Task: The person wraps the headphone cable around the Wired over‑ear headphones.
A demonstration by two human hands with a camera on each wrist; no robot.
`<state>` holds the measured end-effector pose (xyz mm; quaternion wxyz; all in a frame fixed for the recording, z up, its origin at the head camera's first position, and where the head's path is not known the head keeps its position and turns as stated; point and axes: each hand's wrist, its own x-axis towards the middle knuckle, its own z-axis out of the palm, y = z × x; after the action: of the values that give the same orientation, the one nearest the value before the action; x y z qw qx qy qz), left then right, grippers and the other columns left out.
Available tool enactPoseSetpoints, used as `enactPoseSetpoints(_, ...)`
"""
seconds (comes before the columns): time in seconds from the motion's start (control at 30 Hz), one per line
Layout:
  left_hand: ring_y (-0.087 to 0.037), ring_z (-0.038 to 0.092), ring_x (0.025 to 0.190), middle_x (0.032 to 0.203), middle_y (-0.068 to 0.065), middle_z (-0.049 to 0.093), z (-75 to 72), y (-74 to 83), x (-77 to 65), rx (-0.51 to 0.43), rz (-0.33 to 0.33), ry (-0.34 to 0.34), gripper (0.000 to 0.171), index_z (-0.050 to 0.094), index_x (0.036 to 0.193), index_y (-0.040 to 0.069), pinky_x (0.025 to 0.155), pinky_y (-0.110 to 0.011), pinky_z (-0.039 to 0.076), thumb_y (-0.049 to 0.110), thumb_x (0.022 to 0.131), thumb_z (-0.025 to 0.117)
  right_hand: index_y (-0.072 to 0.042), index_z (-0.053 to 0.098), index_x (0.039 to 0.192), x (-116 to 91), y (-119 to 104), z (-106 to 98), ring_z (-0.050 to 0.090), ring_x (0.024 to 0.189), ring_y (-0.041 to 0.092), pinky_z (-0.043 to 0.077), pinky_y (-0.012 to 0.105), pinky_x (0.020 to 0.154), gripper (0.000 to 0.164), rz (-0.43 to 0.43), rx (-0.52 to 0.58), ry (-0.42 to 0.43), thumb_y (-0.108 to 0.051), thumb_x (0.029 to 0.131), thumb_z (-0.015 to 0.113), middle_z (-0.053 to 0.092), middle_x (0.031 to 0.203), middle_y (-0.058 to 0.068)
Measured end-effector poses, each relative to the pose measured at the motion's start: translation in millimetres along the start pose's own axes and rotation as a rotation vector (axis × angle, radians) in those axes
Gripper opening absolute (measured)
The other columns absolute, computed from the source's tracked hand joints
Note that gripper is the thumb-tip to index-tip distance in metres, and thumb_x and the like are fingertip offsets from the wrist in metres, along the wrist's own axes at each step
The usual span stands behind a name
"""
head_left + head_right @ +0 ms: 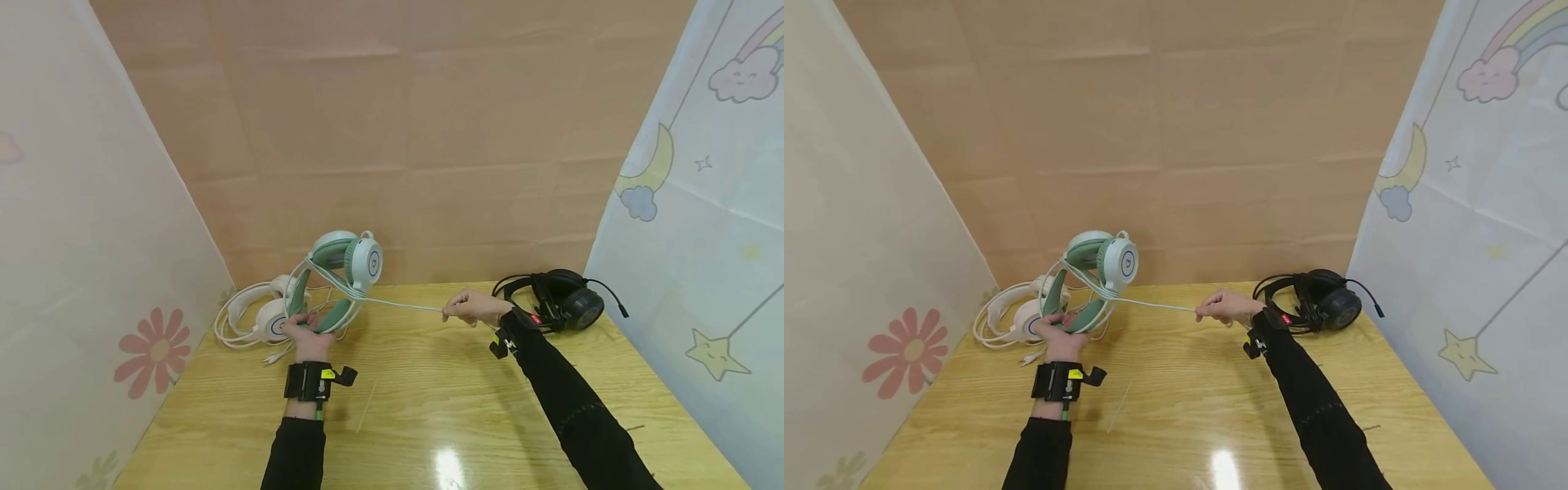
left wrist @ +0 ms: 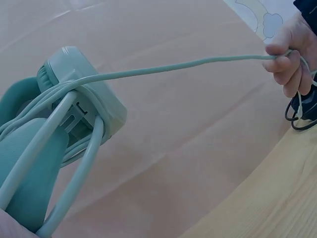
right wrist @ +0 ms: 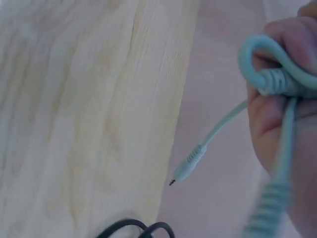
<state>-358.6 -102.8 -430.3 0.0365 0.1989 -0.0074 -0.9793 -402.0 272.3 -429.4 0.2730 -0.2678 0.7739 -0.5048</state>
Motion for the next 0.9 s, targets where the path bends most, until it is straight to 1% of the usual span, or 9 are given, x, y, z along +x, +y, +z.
enactPoseSetpoints(0.1,-0.013,0.022,0.046,0.058,0.003,0.024,0.1,-2.3,0.7,-0.018,0.014,-0.009,0.017,0.029,0.068,0.014,0.048,-0.025,0.024,0.005,0.082,0.032,0.003,0.067,0.108,3,4,4,0.024,0.058,0.02,0.029,0.043,0.063,0.035,0.001,-0.014,-0.002,-0.029,0.099,0.056,0.036,0.063,-0.001)
enactPoseSetpoints(0.17,-0.013,0.022,0.046,0.057,0.003,0.024,-0.2,-3.6,1.6,-0.036,0.007,-0.028,0.015,0.03,0.068,0.014,0.047,-0.026,0.025,0.002,0.076,0.033,-0.002,0.07,0.105,9,6,8,0.024,0.055,0.017,0.029,0.04,0.06,0.032,0.015,-0.084,0.017,-0.031,0.098,0.057,0.038,0.064,0.001)
enactPoseSetpoints(0.27,-0.014,0.024,0.045,0.055,0.002,0.025,-1.6,-5.6,2.9,-0.042,-0.035,-0.069,0.016,0.029,0.065,0.014,0.045,-0.027,0.027,0.001,0.072,0.035,0.0,0.071,0.1,19,9,17,0.033,0.058,0.013,0.03,0.039,0.061,0.036,0.054,-0.187,0.067,-0.033,0.098,0.057,0.056,0.073,0.005)
enactPoseSetpoints(0.37,-0.014,0.025,0.042,0.055,0.002,0.024,-2.9,-7.8,3.6,-0.038,-0.114,-0.125,0.018,0.027,0.063,0.014,0.043,-0.028,0.029,0.004,0.076,0.034,0.004,0.07,0.098,29,9,25,0.056,0.082,0.016,0.043,0.038,0.077,0.038,0.095,-0.257,0.124,-0.032,0.099,0.056,0.068,0.1,0.01)
enactPoseSetpoints(0.43,-0.013,0.025,0.042,0.055,0.003,0.024,-3.3,-9.5,3.6,-0.04,-0.16,-0.172,0.02,0.026,0.063,0.015,0.042,-0.028,0.03,0.006,0.08,0.032,0.003,0.07,0.103,35,6,28,0.059,0.108,0.023,0.044,0.044,0.096,0.035,0.11,-0.269,0.159,-0.028,0.1,0.055,0.067,0.114,0.013)
enactPoseSetpoints(0.5,-0.013,0.026,0.041,0.055,0.003,0.024,-3.3,-11.4,3.3,-0.046,-0.192,-0.214,0.02,0.026,0.064,0.015,0.041,-0.028,0.03,0.007,0.082,0.03,0.002,0.071,0.106,41,3,31,0.058,0.118,0.031,0.042,0.048,0.102,0.032,0.119,-0.299,0.201,-0.025,0.1,0.054,0.065,0.122,0.014)
enactPoseSetpoints(0.57,-0.013,0.025,0.042,0.055,0.003,0.025,-3.3,-13.2,3.1,-0.053,-0.213,-0.247,0.019,0.027,0.066,0.015,0.041,-0.028,0.03,0.007,0.083,0.028,-0.003,0.072,0.111,47,0,33,0.058,0.119,0.033,0.043,0.048,0.102,0.03,0.137,-0.345,0.246,-0.024,0.1,0.054,0.065,0.124,0.014)
enactPoseSetpoints(0.73,-0.011,0.025,0.041,0.056,0.003,0.026,-3.2,-17.8,2.1,-0.035,-0.252,-0.266,0.018,0.03,0.067,0.014,0.04,-0.026,0.029,0.007,0.083,0.029,-0.009,0.076,0.104,61,-10,39,0.063,0.111,0.029,0.048,0.046,0.095,0.026,0.215,-0.486,0.368,-0.028,0.097,0.06,0.069,0.119,0.008)
enactPoseSetpoints(0.9,-0.008,0.018,0.046,0.059,0.003,0.028,-5.6,-21.3,2.5,0.005,-0.295,-0.355,0.016,0.032,0.071,0.013,0.039,-0.026,0.032,0.008,0.084,0.023,-0.009,0.078,0.099,71,-15,42,0.06,0.082,0.019,0.044,0.034,0.072,0.023,0.222,-0.499,0.414,-0.028,0.093,0.065,0.074,0.098,0.007)
